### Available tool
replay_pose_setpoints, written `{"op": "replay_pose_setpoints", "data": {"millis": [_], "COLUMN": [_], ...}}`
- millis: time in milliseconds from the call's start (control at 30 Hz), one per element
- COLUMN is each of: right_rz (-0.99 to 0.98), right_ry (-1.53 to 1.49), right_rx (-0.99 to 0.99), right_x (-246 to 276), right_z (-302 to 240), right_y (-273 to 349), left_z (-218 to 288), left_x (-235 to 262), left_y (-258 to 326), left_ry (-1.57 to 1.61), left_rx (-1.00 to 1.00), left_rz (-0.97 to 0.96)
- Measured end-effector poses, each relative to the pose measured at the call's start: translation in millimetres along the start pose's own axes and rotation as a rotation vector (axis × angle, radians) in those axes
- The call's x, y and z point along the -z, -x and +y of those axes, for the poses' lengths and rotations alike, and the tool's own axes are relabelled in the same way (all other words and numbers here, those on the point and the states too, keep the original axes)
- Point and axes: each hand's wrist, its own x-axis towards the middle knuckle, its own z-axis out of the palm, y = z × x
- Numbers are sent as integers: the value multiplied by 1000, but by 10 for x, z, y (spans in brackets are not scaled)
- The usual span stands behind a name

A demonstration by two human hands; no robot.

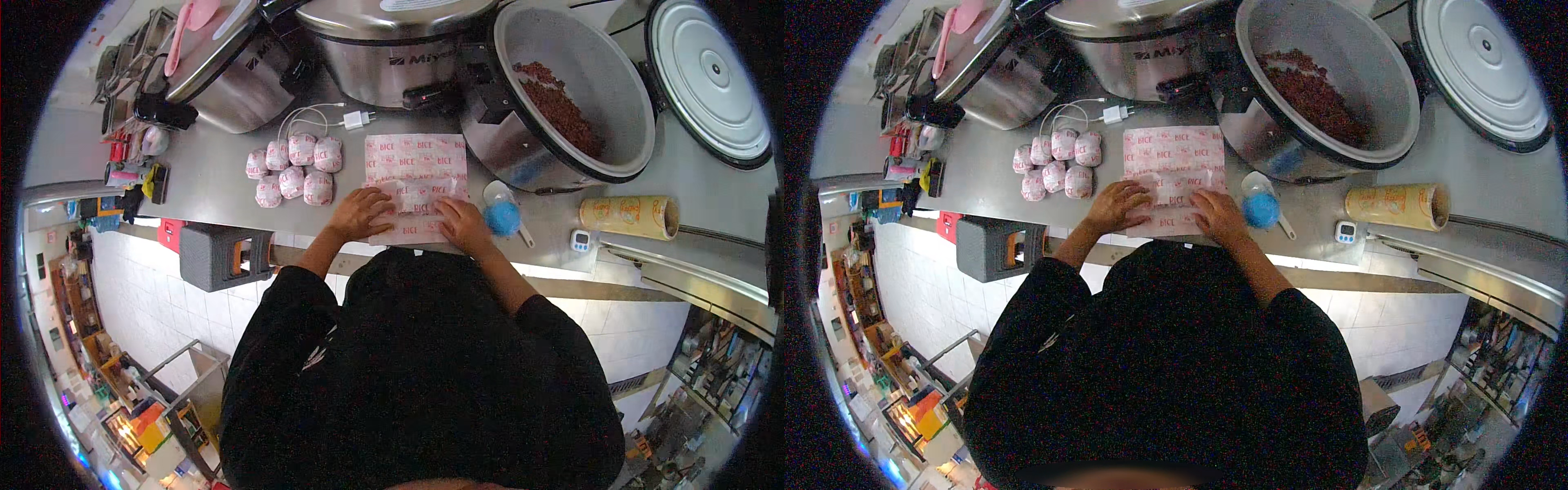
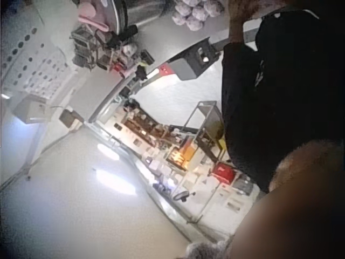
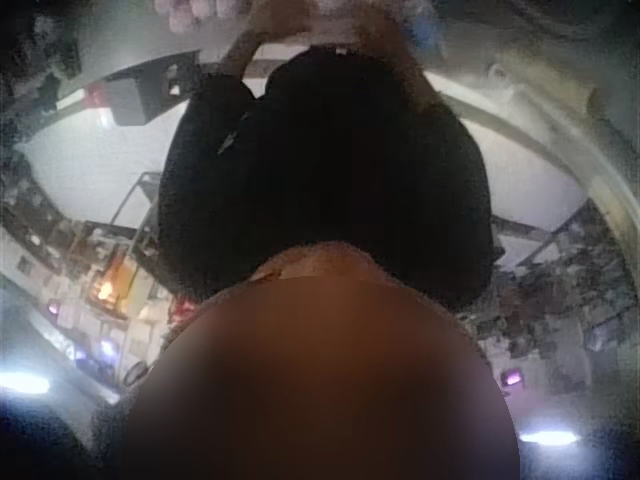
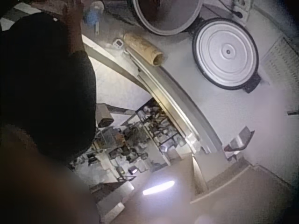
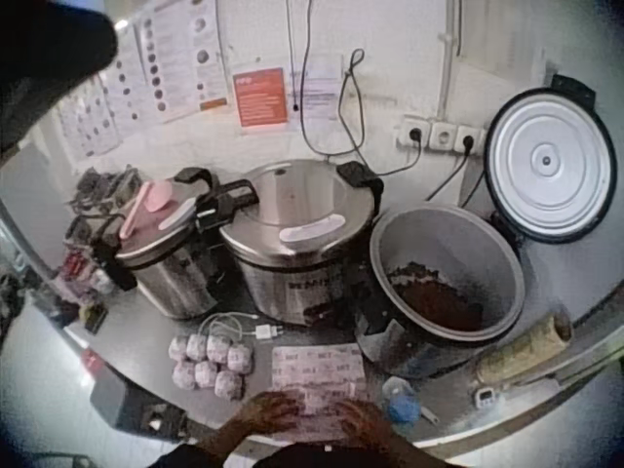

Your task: Scooping portions of red rice into a cup and wrapping them in individual paper wrappers.

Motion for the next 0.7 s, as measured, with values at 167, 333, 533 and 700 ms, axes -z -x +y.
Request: {"op": "replay_pose_setpoints", "data": {"millis": [167,333,533,700], "right_rz": [-117,-314,-81,-298], "right_ry": [203,105,172,128], "right_rx": [109,-218,-32,-66], "right_x": [68,-41,-90,-188], "right_z": [80,150,373,342], "right_y": [-197,-540,-749,-543], "left_z": [-72,52,54,-63], "left_x": [-149,-165,-140,-263], "left_y": [106,-242,-678,-469], "left_ry": [-182,-294,-302,-87], "left_rx": [0,214,429,572], "left_rz": [46,-19,-19,-308]}}
